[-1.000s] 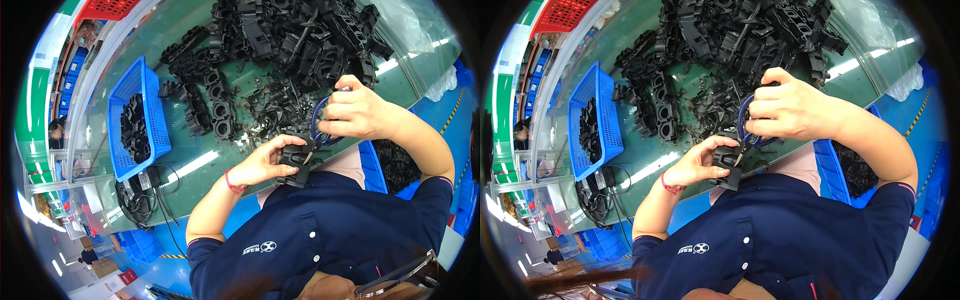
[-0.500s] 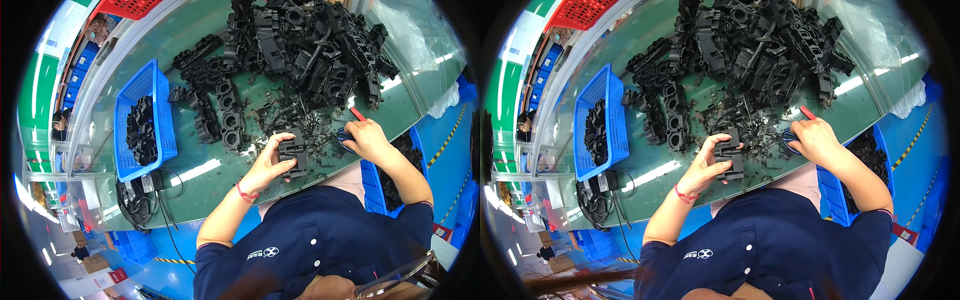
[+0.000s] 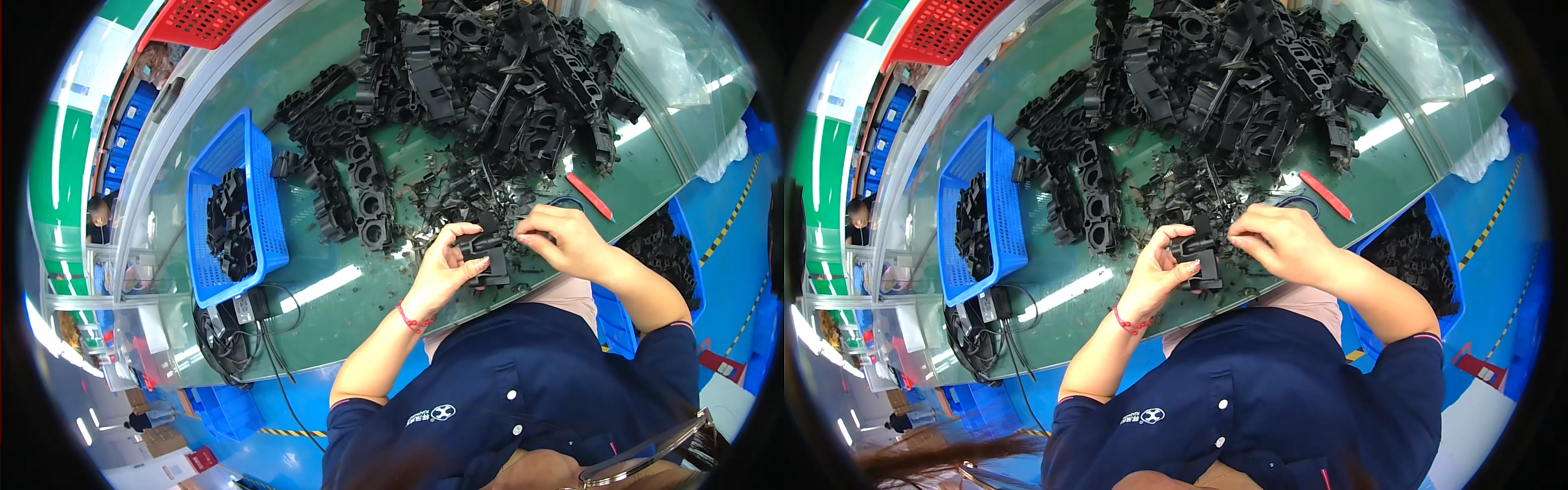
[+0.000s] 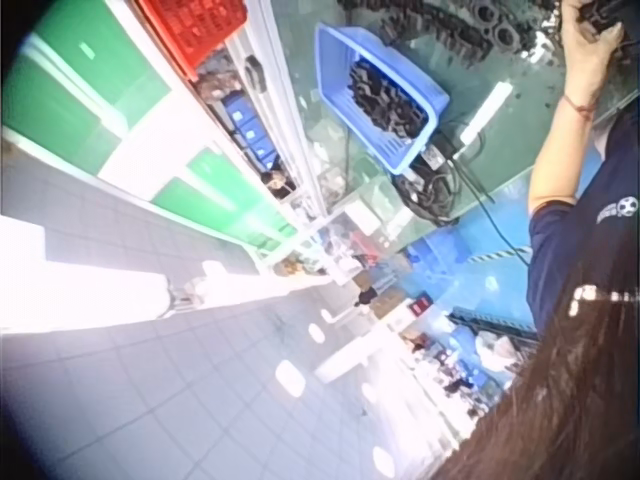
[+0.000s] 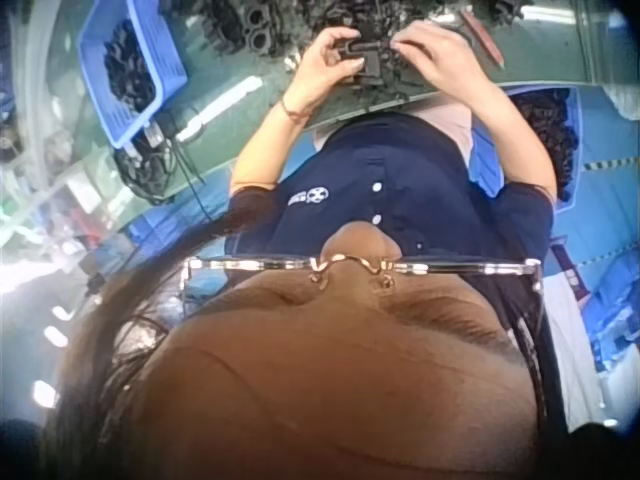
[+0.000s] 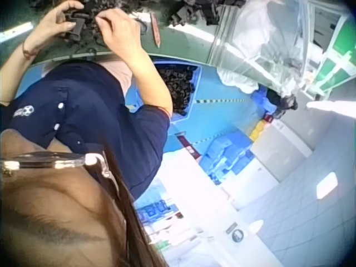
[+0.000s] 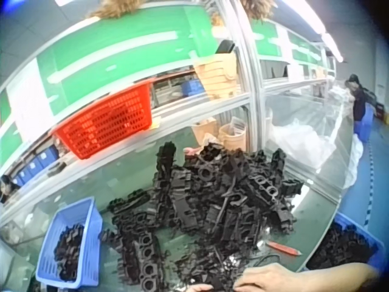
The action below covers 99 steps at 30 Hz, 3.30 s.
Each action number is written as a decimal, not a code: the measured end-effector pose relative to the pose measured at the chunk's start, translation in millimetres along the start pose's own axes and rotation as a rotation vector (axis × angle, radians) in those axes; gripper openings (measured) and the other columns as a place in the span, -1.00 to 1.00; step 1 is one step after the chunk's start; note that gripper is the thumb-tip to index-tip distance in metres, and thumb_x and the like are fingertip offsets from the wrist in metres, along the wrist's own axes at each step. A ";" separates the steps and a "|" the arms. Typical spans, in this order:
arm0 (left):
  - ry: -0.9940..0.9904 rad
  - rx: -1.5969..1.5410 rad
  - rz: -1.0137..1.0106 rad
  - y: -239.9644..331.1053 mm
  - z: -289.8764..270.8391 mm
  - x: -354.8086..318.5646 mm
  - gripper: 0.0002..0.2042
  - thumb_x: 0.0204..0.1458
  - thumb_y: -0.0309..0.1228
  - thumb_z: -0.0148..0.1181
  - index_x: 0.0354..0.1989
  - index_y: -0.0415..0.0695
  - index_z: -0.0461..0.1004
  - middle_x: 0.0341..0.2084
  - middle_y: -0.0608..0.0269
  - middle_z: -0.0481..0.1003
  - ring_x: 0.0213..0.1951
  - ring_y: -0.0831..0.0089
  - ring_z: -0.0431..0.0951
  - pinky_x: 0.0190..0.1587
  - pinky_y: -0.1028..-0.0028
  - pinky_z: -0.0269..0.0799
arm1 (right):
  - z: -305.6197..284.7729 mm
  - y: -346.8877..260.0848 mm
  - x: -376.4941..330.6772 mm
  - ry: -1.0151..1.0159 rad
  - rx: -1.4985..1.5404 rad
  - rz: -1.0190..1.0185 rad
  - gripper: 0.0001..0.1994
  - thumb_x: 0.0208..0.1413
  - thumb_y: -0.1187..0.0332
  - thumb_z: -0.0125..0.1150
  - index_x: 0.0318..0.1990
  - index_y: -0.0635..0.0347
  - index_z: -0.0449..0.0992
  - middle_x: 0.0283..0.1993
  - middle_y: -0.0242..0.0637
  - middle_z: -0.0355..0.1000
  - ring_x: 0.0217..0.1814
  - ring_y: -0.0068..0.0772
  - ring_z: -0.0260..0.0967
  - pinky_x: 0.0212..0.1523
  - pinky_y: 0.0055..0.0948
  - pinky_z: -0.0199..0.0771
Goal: Manually deburring black plastic molded parts using pliers and a deburring tool at a factory workbench.
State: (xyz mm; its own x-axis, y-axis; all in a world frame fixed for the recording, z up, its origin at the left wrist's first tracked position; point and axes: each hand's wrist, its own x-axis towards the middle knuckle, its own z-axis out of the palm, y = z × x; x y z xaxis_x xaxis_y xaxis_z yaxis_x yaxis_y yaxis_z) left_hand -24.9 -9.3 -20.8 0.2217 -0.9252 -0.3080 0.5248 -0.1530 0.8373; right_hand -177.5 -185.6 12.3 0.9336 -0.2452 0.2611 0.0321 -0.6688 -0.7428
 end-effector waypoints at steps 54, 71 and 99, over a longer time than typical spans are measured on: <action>0.712 1.269 0.773 3.5 22.3 27.2 -0.63 -0.17 -0.68 0.17 -0.10 -0.21 0.42 -0.28 0.03 0.52 -0.28 0.09 0.52 -0.26 0.28 0.46 | 61.4 -3.1 49.0 0.431 0.265 0.297 -0.91 -0.10 0.49 0.25 -0.40 0.30 0.54 -0.46 -0.35 0.35 -0.47 -0.55 0.34 -0.43 -0.57 0.35; 0.206 -0.034 0.357 12.3 9.2 20.3 -0.54 -0.06 -0.68 0.21 0.03 -0.18 0.22 -0.22 0.10 0.47 -0.18 0.45 0.50 -0.09 0.51 0.42 | 21.3 1.5 30.3 0.255 0.839 0.316 -0.85 -0.07 0.48 0.32 -0.40 0.22 0.43 -0.42 -0.48 0.34 -0.40 -0.74 0.25 -0.38 -0.68 0.28; 0.390 0.271 0.353 -9.8 13.4 23.4 -0.64 -0.07 -0.76 0.16 -0.06 -0.28 0.31 -0.19 0.08 0.47 -0.16 0.45 0.51 -0.08 0.53 0.48 | 14.9 -26.6 41.3 0.143 -0.429 -0.022 -0.90 -0.08 0.40 0.21 -0.50 0.17 0.43 -0.47 -0.33 0.32 -0.37 -0.30 0.40 -0.47 -0.33 0.39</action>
State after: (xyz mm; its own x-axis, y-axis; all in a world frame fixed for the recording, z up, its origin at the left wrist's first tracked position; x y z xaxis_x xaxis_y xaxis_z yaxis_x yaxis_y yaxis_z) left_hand -35.9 -34.2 -30.2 0.6575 -0.7481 -0.0896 0.1467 0.0105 0.9891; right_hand -134.4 -167.4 33.6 0.8746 -0.3020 0.3792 -0.1274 -0.8980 -0.4212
